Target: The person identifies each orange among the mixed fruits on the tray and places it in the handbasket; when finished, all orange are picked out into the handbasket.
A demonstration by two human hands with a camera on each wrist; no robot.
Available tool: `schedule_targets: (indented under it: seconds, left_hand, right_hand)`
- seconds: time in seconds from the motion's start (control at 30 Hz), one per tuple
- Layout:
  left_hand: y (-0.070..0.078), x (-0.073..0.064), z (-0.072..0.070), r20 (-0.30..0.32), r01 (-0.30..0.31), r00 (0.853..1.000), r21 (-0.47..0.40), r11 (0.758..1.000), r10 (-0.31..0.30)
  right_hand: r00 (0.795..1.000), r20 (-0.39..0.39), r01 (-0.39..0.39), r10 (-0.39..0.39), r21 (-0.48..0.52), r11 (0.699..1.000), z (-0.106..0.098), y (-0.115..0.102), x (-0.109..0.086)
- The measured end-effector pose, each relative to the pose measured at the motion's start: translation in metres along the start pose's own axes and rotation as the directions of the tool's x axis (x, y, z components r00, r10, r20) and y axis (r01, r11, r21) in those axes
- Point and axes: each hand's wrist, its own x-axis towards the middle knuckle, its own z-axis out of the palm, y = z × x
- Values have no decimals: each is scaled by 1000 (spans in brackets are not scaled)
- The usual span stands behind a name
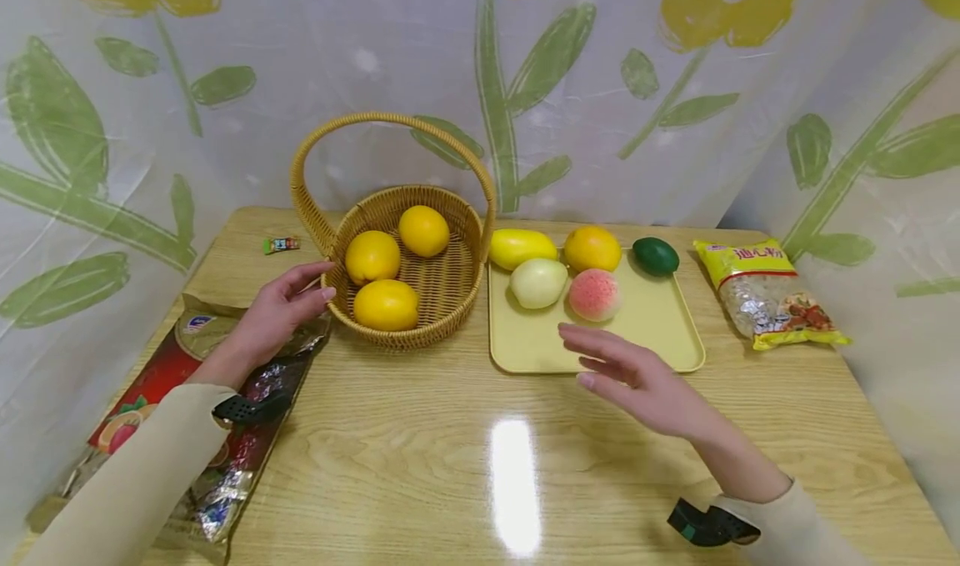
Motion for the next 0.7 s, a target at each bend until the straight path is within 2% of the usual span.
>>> schedule_targets:
  seconds: [0.1, 0.27, 0.37, 0.47, 0.7]
  left_hand:
    - [0, 0, 0, 4, -6, 1000, 4, 1000, 6]
    - [-2, 1, -1, 10, -9, 1000, 8, 1000, 9]
    - [-3, 1, -2, 9, -3, 1000, 25, 1000, 2]
    - [-3, 1, -2, 7, -1, 1000, 41, 999, 1]
    - [-2, 0, -2, 6, -9, 1000, 34, 999, 9]
  right_hand:
    - [987, -116, -109, 110, 8, 994, -28, 14, -5]
    - [916, -275, -312, 294, -26, 950, -72, 34, -4]
    - [887, -294, -385, 355, -48, 922, -91, 43, 2]
    - [885, -265, -409, 383, -49, 911, -104, 51, 11]
    - [905, -188, -403, 381, -91, 911, -116, 62, 41]
